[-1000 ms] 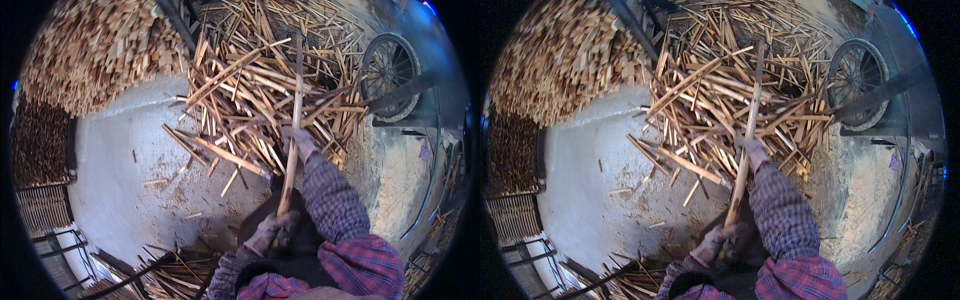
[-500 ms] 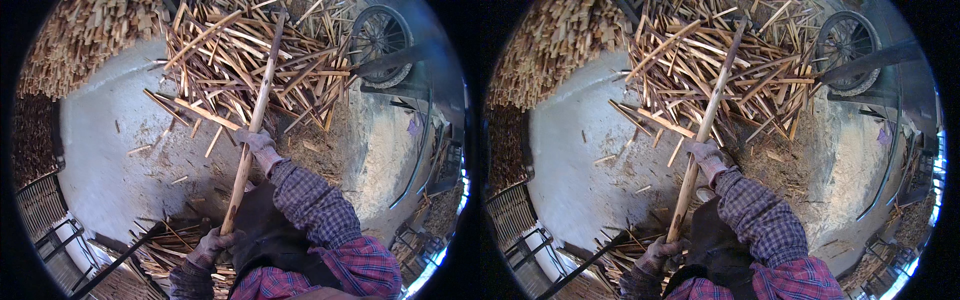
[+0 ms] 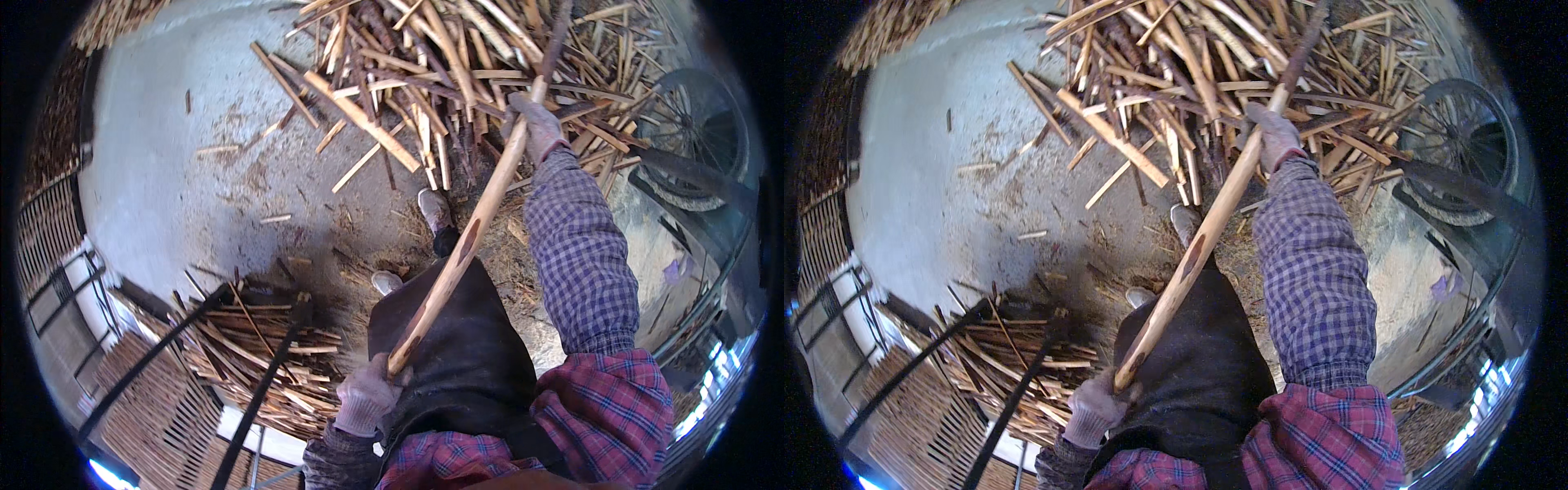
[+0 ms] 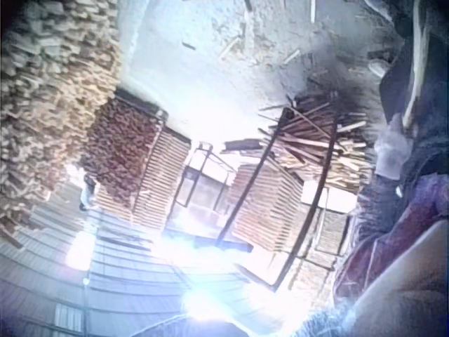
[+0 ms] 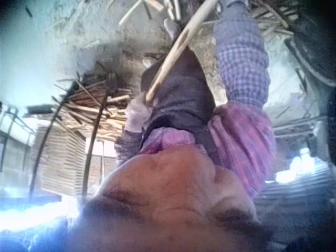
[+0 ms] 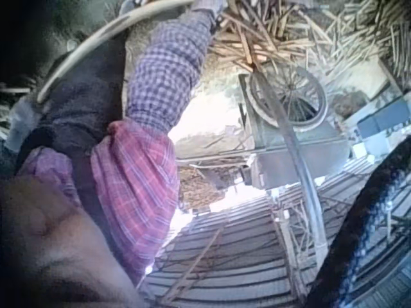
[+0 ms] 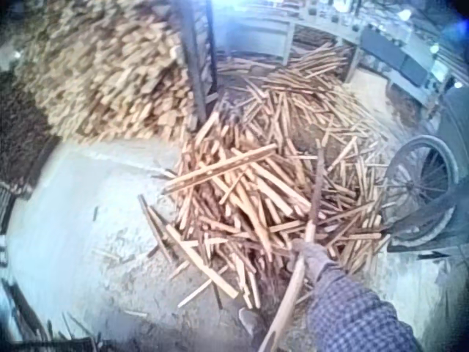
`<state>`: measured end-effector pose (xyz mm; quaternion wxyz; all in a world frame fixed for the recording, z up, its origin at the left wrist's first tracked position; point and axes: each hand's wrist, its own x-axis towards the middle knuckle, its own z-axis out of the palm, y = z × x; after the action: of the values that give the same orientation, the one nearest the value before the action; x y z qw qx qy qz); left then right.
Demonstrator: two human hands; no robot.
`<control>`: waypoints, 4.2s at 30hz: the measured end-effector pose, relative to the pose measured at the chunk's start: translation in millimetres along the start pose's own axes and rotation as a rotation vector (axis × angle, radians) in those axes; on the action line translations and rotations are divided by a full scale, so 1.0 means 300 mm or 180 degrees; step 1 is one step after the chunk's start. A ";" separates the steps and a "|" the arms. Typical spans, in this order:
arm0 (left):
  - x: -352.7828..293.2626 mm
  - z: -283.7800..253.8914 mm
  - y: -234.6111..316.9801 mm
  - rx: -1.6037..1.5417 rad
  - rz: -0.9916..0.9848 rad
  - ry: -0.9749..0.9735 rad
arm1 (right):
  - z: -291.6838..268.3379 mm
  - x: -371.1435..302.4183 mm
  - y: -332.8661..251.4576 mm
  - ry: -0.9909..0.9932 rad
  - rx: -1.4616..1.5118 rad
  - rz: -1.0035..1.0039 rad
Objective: The person uses a pitchfork to gather and move a large pile of thin wooden strips on a concrete floor. They then switch to using their hands to pick up and stack the wood into a neat pile.
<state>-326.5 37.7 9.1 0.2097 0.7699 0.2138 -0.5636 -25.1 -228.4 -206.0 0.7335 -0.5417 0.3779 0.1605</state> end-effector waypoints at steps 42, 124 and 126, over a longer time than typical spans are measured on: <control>0.073 0.529 -0.308 -0.0333 -0.0271 0.0347 | 0.094 -0.399 0.047 0.0122 -0.0730 0.0335; -0.741 1.386 -1.306 -0.0285 -0.0937 0.0444 | -0.485 -1.471 0.982 -0.0553 -0.0228 0.1201; -0.682 1.387 -1.198 -0.0015 -0.1054 0.0394 | -0.511 -1.398 0.903 -0.0546 -0.0492 0.0964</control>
<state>-909.5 79.0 60.4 0.1022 0.7569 0.3515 -0.5414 -536.1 -197.8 -102.3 0.6867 -0.5176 0.3778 0.3433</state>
